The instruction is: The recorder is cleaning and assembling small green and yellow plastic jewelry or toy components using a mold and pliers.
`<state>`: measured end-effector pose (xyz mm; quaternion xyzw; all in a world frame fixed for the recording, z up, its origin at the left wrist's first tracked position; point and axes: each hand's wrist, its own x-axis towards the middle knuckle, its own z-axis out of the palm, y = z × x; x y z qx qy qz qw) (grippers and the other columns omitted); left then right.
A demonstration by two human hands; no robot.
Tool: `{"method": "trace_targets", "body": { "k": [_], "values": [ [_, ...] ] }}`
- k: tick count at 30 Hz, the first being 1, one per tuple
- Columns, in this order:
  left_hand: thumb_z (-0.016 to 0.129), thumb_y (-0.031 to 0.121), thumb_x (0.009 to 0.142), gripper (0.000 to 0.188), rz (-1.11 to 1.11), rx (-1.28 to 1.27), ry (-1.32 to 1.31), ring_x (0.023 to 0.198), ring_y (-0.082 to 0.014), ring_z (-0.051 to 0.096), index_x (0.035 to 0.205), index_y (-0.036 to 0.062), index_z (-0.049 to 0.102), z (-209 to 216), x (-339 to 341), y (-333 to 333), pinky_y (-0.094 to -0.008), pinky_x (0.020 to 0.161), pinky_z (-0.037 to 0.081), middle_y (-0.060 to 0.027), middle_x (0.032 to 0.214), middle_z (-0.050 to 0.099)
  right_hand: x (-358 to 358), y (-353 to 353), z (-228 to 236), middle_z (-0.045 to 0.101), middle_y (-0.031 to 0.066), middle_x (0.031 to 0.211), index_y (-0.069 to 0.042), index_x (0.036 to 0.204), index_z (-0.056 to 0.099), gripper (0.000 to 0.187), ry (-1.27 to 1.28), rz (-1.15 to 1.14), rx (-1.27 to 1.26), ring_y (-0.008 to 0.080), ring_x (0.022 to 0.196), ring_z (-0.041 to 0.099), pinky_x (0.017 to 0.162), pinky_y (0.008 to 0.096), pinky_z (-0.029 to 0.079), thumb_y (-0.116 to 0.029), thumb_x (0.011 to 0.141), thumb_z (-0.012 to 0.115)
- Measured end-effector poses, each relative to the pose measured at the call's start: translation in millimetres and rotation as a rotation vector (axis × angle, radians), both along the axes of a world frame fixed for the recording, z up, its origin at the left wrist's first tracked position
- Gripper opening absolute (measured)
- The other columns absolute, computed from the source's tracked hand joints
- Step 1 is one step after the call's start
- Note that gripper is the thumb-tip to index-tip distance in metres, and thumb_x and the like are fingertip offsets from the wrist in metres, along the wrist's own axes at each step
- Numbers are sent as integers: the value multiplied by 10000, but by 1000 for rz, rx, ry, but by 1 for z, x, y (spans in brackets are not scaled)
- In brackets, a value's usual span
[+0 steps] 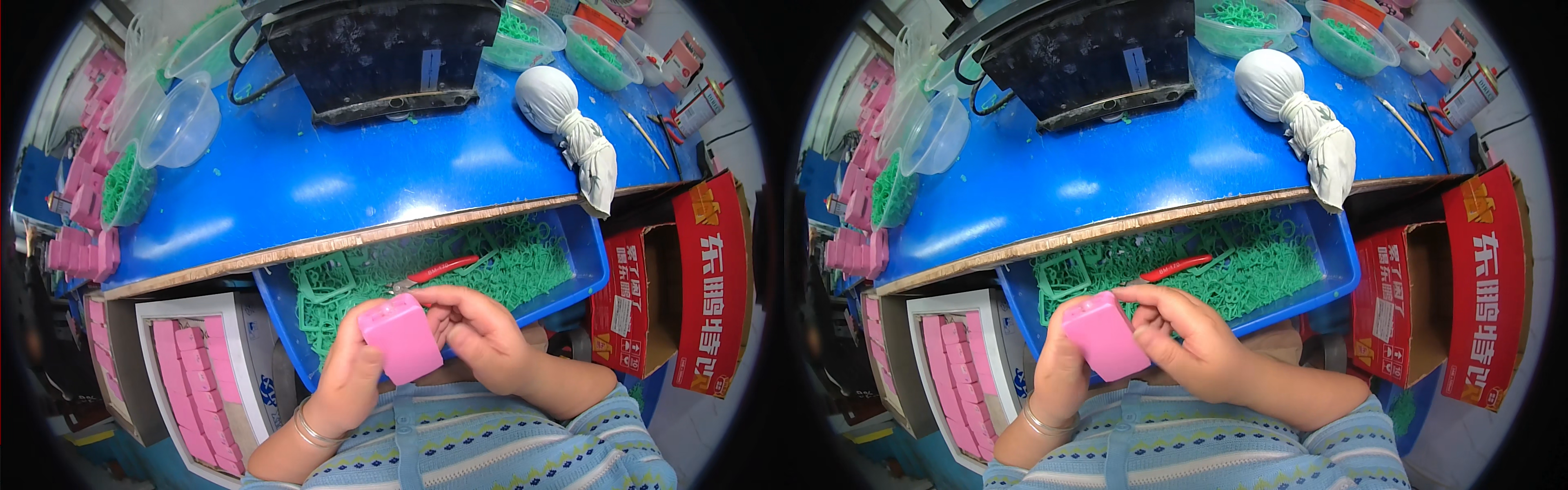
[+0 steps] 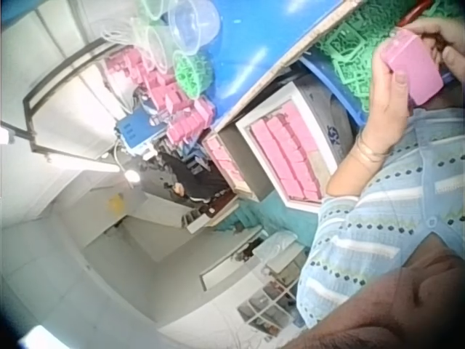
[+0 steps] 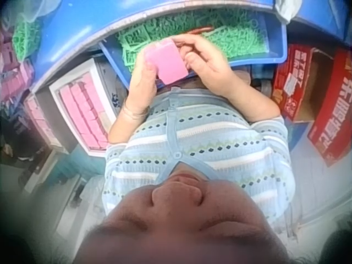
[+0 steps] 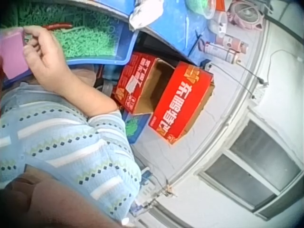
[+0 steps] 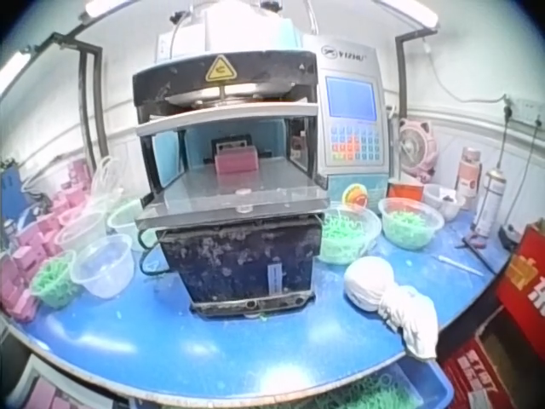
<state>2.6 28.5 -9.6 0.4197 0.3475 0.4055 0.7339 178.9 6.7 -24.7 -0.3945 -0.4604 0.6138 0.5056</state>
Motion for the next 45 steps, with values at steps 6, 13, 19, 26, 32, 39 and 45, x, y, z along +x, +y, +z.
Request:
{"method": "trace_targets", "body": {
  "k": [6,13,19,26,32,39,45],
  "values": [
    [593,141,828,314,-92,642,577,861,-258,528,1079,-6,473,0,-4,7,-351,778,418,-140,944,538,3,10,11,552,122,883,9,1032,539,304,-465,-95,427,200,748,549,667,299,460,-77,769,663],
    [682,22,585,374,-21,1027,853,832,-311,526,944,15,578,14,4,11,-392,767,428,-124,886,555,6,8,8,547,116,848,-22,900,537,260,-542,-111,474,214,730,546,665,290,449,-94,721,710],
    [727,31,651,317,-101,537,473,804,-181,544,946,-7,618,18,-2,12,-286,718,436,-77,852,555,9,12,-2,522,30,867,-32,904,508,235,38,137,4,94,835,525,716,250,442,-112,783,692],
    [711,12,695,294,19,542,274,805,-137,513,982,-9,648,34,-16,30,-251,720,421,-66,878,554,-1,27,10,514,33,933,-35,958,466,207,327,321,-150,91,851,532,725,253,470,-103,843,624],
    [656,162,750,358,569,1463,1249,1029,-297,487,1064,0,593,66,-35,89,-398,911,375,-141,1068,539,24,84,80,520,114,1002,-14,1134,433,401,247,65,132,205,843,579,658,314,511,-335,903,499],
    [796,335,563,885,-46,1113,1382,1105,-372,414,1282,5,399,77,-49,110,-438,962,342,-180,1303,410,66,153,143,604,97,732,34,1008,584,535,297,-51,-166,146,575,579,516,252,458,-446,933,360],
    [846,165,481,922,-252,1043,1220,1056,-341,457,1269,9,393,71,-76,129,-369,939,380,-167,1209,425,64,125,132,624,131,765,51,1010,571,432,264,50,-60,173,604,600,506,268,456,-317,939,357]
  ]
}}
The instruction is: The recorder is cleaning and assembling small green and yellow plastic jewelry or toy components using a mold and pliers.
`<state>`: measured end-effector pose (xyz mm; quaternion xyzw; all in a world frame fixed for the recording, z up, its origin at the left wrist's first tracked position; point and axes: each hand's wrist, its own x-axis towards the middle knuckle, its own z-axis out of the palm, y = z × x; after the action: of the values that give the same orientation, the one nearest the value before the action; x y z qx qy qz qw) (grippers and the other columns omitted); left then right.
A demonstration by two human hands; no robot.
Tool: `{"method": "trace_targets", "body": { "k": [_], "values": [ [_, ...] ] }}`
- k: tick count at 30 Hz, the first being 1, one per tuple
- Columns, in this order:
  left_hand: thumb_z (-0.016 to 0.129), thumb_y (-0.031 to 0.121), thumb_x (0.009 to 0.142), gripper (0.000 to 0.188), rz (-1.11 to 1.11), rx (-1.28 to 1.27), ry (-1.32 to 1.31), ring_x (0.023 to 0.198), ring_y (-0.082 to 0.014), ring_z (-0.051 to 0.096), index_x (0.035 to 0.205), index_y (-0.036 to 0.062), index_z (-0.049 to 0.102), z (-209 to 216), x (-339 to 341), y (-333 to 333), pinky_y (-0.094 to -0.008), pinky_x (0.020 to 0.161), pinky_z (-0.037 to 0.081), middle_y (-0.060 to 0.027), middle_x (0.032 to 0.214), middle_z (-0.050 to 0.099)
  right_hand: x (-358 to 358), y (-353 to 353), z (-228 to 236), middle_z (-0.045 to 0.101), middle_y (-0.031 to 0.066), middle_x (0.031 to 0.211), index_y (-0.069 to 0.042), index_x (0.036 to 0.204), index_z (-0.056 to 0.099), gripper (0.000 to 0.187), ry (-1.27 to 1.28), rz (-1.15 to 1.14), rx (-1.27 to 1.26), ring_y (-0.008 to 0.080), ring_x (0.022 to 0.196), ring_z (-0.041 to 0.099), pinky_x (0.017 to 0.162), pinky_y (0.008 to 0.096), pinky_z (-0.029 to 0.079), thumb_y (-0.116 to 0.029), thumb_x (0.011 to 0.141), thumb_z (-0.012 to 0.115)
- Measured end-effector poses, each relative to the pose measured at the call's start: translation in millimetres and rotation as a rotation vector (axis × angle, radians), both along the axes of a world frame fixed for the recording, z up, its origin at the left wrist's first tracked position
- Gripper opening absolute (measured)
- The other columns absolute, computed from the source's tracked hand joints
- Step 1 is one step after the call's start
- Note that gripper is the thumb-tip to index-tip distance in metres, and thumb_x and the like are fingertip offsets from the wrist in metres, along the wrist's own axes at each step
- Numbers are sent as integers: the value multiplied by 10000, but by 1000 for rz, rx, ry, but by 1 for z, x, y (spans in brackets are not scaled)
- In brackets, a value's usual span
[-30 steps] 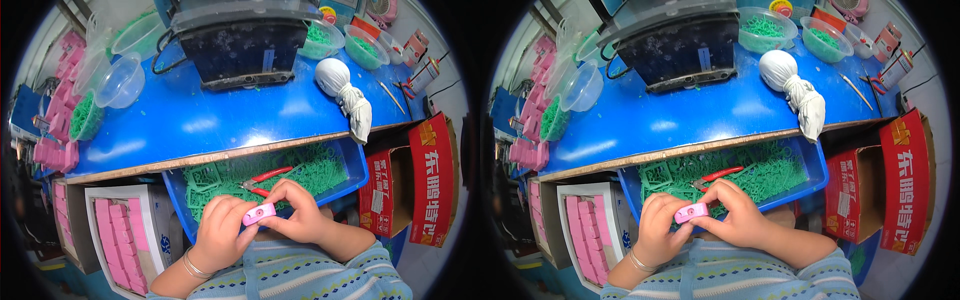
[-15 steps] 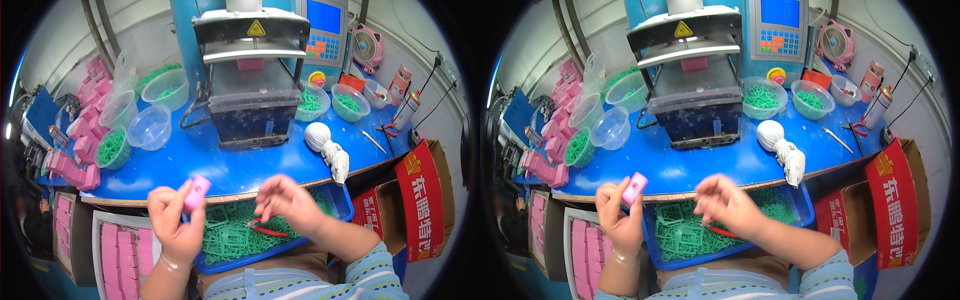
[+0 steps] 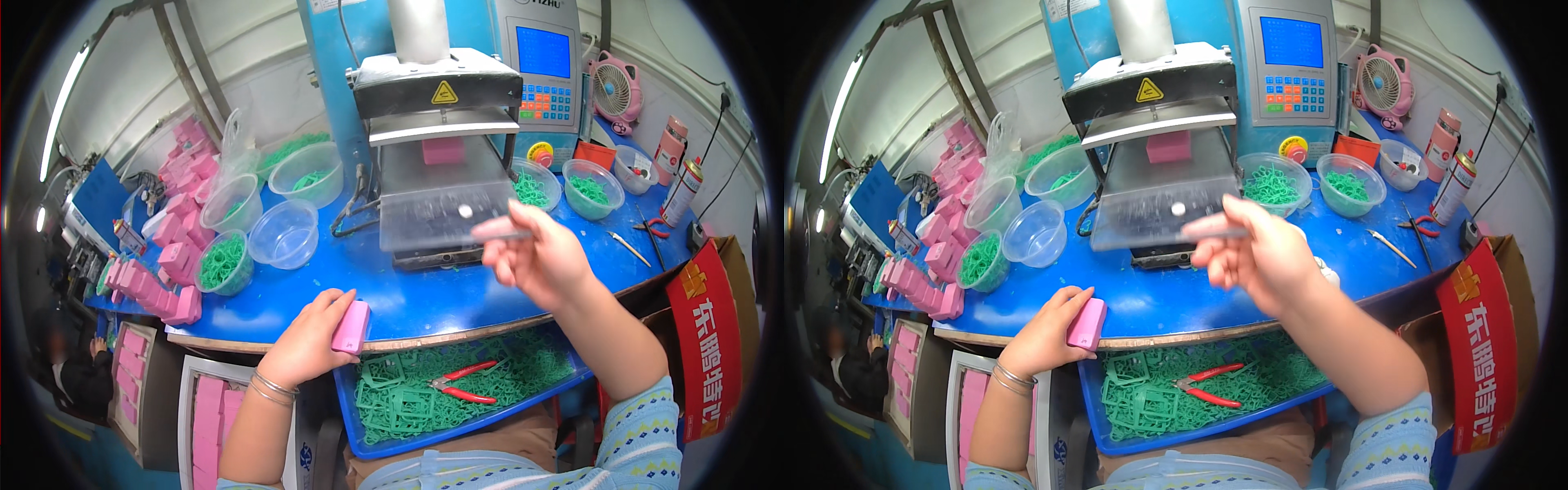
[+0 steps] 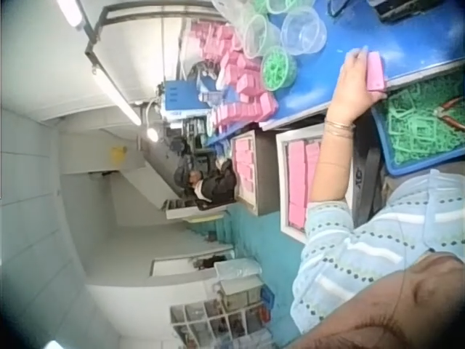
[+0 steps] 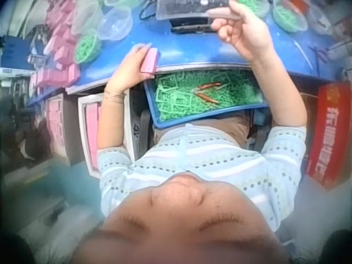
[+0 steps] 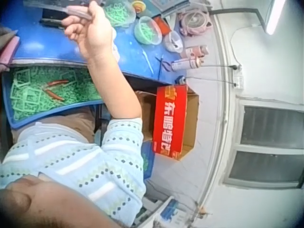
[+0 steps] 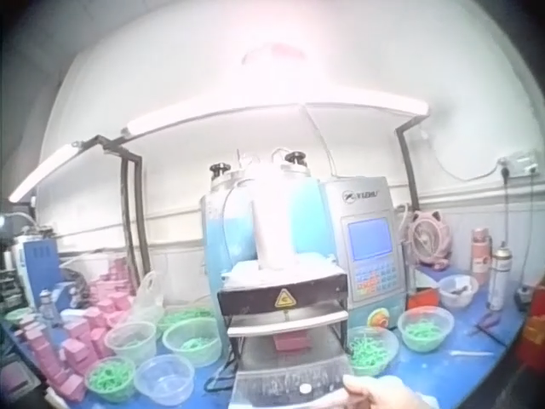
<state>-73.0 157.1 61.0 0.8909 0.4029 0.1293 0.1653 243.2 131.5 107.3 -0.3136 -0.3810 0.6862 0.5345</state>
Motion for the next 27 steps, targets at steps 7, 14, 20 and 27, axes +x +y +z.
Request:
{"method": "trace_targets", "body": {
  "k": [7,14,20,27],
  "values": [
    [868,285,495,905,317,-92,-853,978,-173,491,1212,20,383,10,2,-23,-297,835,423,-85,1096,467,-3,-62,-34,531,281,1141,89,1280,336,475,188,406,-50,248,644,643,525,270,512,-175,902,450],
    [839,337,515,894,7,220,-277,1002,-300,461,1225,-2,413,30,65,-53,-377,884,385,-158,1121,490,-35,-92,-46,577,222,1070,-54,1416,86,639,55,642,-312,196,605,610,513,241,488,-84,883,435],
    [780,142,605,825,229,99,-500,1059,-279,468,1281,3,327,-5,62,-17,-365,890,409,-163,1180,444,-42,-118,-71,559,226,1116,-102,1432,45,668,54,800,-362,160,606,582,551,248,483,-121,913,464],
    [800,122,588,605,-187,4,-532,1154,-356,435,1109,87,495,18,58,-68,-478,965,344,-184,1194,430,-40,-122,-101,546,148,1171,-135,1436,83,628,72,766,-243,149,704,595,641,236,469,-164,931,454]
  ]
}}
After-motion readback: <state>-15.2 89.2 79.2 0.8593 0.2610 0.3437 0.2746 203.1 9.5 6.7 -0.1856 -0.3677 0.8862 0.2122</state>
